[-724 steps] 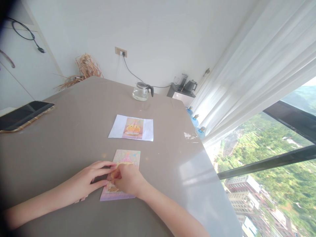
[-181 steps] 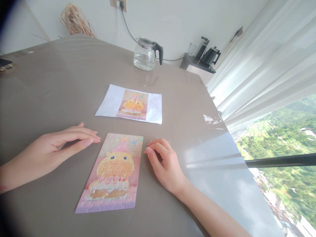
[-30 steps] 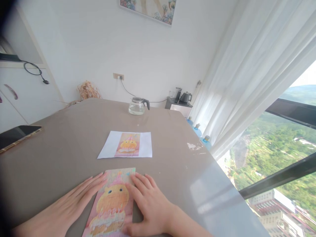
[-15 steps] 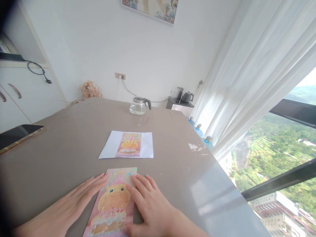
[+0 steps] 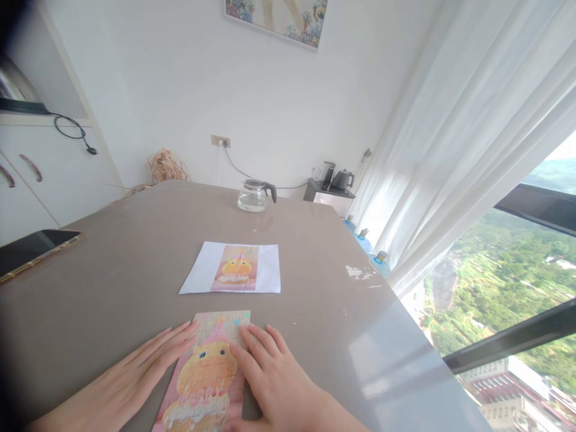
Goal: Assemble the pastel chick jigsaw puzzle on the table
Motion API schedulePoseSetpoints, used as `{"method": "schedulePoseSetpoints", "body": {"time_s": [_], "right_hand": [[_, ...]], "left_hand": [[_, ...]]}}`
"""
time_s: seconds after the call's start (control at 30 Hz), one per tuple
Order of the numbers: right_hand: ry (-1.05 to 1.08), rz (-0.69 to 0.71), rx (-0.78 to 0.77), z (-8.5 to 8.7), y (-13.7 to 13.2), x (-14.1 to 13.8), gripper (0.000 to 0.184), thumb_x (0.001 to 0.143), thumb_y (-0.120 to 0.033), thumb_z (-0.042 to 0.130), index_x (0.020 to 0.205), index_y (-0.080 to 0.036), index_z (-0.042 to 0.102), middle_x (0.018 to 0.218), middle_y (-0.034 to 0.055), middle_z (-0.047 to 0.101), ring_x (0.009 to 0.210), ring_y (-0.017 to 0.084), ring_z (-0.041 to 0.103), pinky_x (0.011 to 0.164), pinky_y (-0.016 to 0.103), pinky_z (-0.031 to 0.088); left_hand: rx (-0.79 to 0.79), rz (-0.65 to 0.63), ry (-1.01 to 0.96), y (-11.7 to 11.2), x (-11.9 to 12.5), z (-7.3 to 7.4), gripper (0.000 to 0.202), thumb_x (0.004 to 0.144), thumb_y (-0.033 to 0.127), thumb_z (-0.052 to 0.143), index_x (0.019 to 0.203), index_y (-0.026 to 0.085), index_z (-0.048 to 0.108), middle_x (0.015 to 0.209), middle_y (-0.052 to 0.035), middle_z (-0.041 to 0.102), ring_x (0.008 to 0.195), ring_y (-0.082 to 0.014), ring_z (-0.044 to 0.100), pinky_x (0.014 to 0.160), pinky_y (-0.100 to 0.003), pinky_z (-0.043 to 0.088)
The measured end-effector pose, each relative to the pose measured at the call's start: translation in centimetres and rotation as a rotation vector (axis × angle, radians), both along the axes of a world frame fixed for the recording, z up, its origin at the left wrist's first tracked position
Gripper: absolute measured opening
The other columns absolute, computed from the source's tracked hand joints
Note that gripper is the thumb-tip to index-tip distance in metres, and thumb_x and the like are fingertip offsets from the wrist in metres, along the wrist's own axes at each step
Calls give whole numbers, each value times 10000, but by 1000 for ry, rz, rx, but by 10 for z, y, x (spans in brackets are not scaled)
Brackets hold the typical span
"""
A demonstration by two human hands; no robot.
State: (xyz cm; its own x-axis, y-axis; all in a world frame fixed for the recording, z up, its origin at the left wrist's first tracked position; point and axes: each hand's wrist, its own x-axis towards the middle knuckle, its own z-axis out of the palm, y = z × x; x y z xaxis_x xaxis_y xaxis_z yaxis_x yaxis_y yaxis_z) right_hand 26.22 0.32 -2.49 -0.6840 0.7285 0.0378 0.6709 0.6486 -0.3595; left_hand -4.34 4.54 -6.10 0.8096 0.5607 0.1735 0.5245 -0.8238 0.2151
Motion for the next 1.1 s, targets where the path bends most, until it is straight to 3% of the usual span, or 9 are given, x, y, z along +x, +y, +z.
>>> {"method": "schedulePoseSetpoints", "body": {"time_s": [0.27,0.63,0.87,1.1], "right_hand": [[9,-2,16,-1,0,-1,831,853,-588,507,1480,-118,232,1528,184,240,1417,318,184,1132,545,140],[0,-7,16,-2,0,-1,839,848,-573,523,1488,-127,212,1531,170,243,1419,315,180,1135,548,138],[-42,38,135,-12,4,3,847,872,-640,491,1498,-158,184,1517,147,289,1408,307,224,1140,515,201],[-72,44,230,-15,4,4,828,880,-623,496,1492,-145,208,1508,144,308,1396,303,262,1127,506,250]], "left_hand": [[-41,43,-9,-3,-3,3,1029,734,626,632,1506,285,44,1566,-78,156,1375,-399,270,1087,-542,329],[-48,44,47,-2,-5,-3,1041,741,670,604,1504,292,3,1572,-88,110,1387,-407,230,1069,-552,349],[-35,53,57,-7,4,5,1043,731,741,572,1502,307,19,1568,-65,141,1388,-382,250,1093,-552,315],[-143,83,41,-10,5,13,979,749,688,599,1497,340,72,1570,-57,129,1390,-391,229,1092,-559,303]]}}
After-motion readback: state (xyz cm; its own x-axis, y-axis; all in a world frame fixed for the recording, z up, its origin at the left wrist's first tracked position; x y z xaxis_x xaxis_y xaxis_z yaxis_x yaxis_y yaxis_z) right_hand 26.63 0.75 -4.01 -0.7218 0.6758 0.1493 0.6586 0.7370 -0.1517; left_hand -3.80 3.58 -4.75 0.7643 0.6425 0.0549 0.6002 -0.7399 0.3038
